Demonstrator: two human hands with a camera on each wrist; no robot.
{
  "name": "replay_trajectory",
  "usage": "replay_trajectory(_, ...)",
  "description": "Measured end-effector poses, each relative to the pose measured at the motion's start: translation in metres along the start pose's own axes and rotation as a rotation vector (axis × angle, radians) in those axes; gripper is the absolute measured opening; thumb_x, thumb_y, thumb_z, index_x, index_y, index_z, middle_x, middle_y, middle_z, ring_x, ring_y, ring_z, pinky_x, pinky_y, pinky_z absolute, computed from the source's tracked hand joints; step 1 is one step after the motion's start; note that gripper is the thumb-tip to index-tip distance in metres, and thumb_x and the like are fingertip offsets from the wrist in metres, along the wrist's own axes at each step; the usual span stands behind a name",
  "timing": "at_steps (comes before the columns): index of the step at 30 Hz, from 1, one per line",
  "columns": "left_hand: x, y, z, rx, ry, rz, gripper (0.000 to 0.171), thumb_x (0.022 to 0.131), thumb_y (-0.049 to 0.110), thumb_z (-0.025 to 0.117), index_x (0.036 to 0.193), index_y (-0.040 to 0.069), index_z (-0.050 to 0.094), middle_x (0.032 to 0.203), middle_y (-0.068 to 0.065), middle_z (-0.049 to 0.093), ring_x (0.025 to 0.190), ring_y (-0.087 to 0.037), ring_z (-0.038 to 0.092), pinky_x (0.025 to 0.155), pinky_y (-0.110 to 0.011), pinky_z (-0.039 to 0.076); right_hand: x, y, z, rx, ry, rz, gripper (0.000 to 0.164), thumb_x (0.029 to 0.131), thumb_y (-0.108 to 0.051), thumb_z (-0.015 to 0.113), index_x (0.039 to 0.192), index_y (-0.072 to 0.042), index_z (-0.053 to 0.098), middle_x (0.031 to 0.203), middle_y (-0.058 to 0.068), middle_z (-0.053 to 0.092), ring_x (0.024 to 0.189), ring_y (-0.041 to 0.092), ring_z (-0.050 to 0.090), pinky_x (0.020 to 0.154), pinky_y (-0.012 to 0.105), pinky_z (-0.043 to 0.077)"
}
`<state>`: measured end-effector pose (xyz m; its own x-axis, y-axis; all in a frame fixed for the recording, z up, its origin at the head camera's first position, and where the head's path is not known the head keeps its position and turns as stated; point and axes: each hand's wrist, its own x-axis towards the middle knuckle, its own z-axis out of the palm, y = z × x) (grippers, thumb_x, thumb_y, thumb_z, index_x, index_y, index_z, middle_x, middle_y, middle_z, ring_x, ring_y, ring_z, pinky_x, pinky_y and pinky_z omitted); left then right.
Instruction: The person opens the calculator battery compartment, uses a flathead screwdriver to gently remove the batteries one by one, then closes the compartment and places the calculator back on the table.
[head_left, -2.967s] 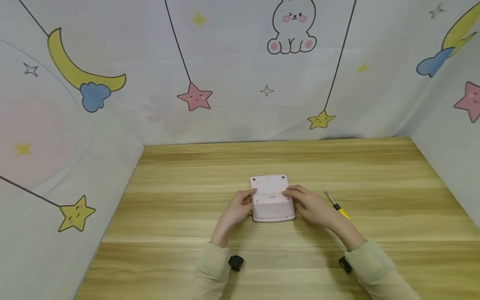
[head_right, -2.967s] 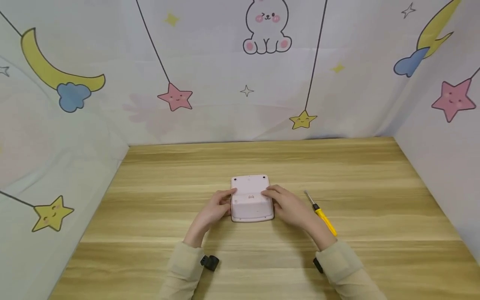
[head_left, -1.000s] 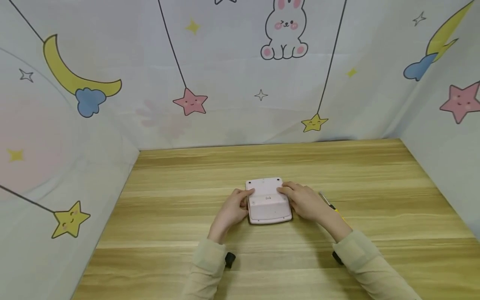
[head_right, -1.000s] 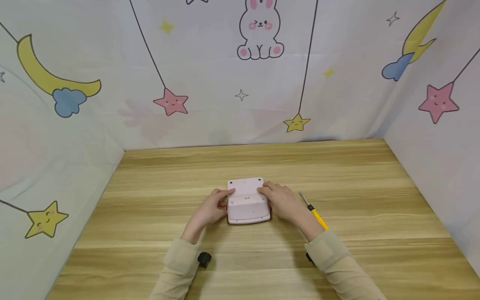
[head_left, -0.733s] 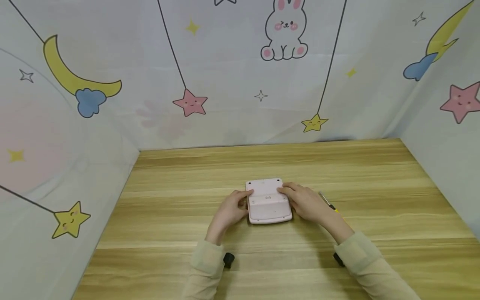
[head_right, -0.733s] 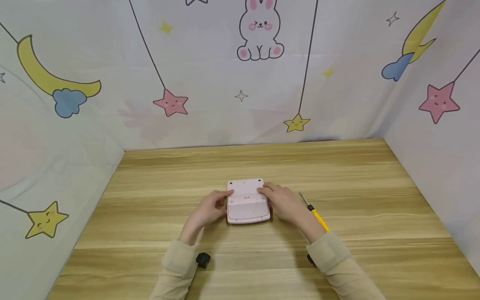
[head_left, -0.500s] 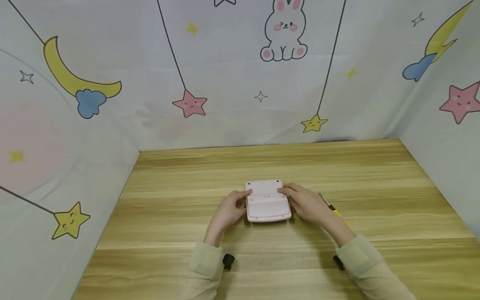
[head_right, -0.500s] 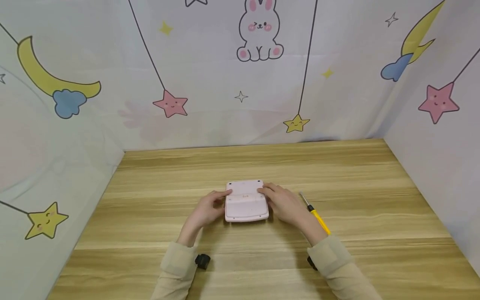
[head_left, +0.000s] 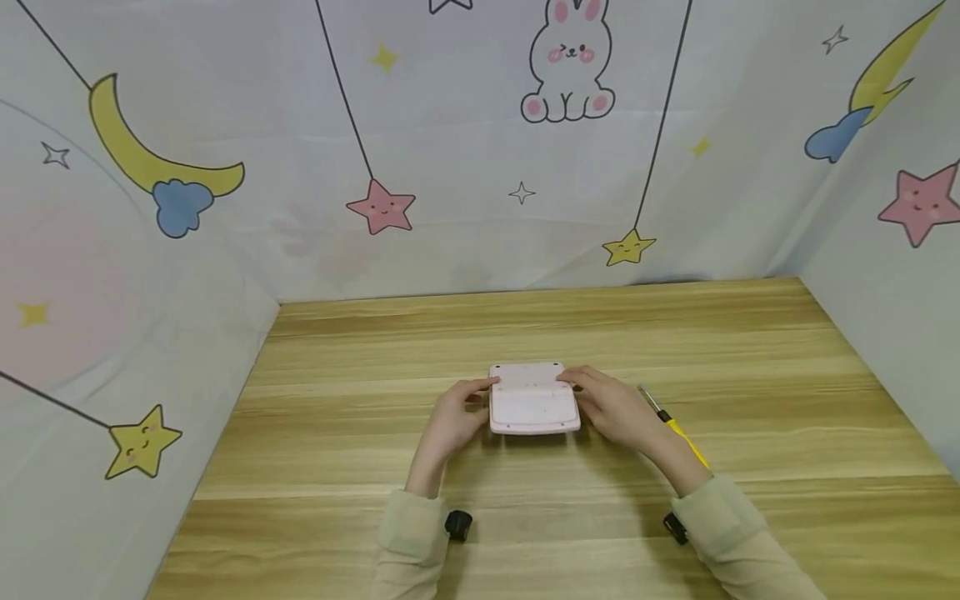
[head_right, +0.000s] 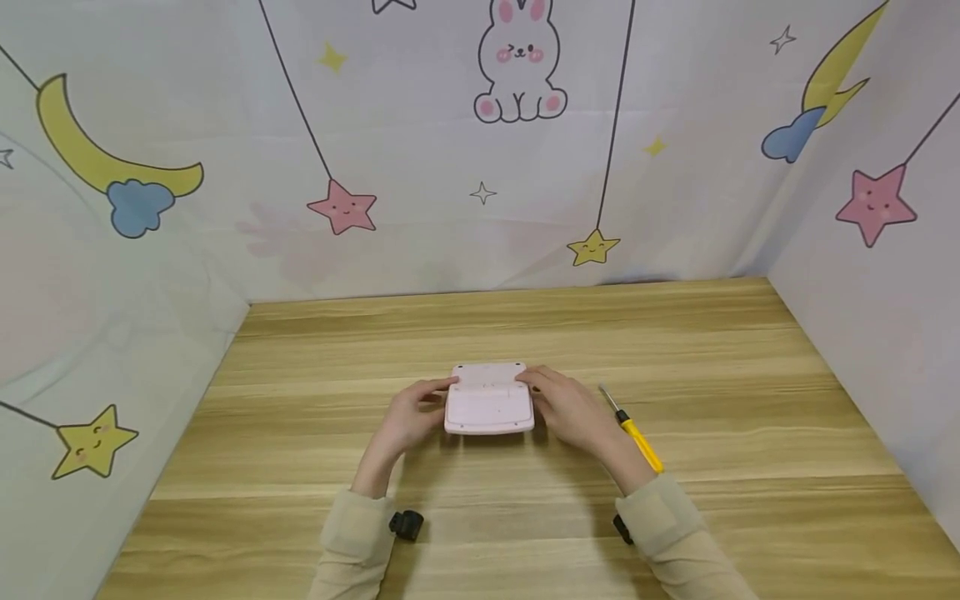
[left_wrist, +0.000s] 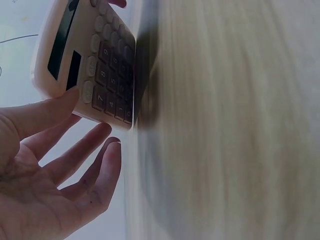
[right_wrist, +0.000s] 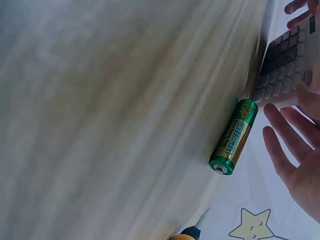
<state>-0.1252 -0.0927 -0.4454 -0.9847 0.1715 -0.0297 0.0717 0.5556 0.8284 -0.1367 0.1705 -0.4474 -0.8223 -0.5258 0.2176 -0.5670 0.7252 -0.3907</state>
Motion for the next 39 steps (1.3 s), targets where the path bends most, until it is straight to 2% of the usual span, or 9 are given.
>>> replay_trajectory(10,0.000,0.004,-0.003,-0.010,0.038,0.013,0.037,0.086,0.006,0.068,0.122,0.013,0.067,0.119,-0.016,0.064,0.107,-0.034,0.060,0.089,-0.047,0.052,-0.002,0.000,-0.004,0.103,0.024,0.035,0.044,0.089,0.001,0.059,0.132,-0.011,0.054,0.129,0.005,0.062,0.105,0.023,0.066,0.080,0.038,0.055)
replay_trajectory(25,-0.004,0.008,-0.003,-0.046,0.089,0.032,0.032,0.090,0.008,0.064,0.122,0.012,0.067,0.120,-0.012,0.065,0.105,-0.031,0.063,0.087,-0.044,0.053,-0.003,-0.004,-0.004,0.130,0.083,0.025,0.043,0.090,0.001,0.057,0.132,-0.011,0.054,0.126,0.006,0.063,0.110,0.024,0.063,0.085,0.039,0.054)
replay_trajectory(30,-0.005,0.009,-0.003,-0.062,0.100,0.061,0.032,0.090,0.001,0.061,0.120,0.009,0.067,0.119,-0.013,0.066,0.101,-0.031,0.064,0.084,-0.041,0.055,-0.004,-0.005,-0.004,0.146,0.100,0.036,0.041,0.091,0.000,0.057,0.131,-0.011,0.054,0.124,0.006,0.063,0.110,0.023,0.062,0.086,0.040,0.053)
replay_trajectory(39,-0.006,0.011,-0.005,-0.065,0.097,0.068,0.033,0.090,-0.002,0.058,0.122,0.005,0.065,0.120,-0.015,0.066,0.103,-0.033,0.064,0.083,-0.040,0.056,-0.003,-0.010,-0.007,0.164,0.116,0.047,0.039,0.091,0.004,0.053,0.130,-0.001,0.054,0.118,0.014,0.065,0.105,0.028,0.063,0.085,0.044,0.053)
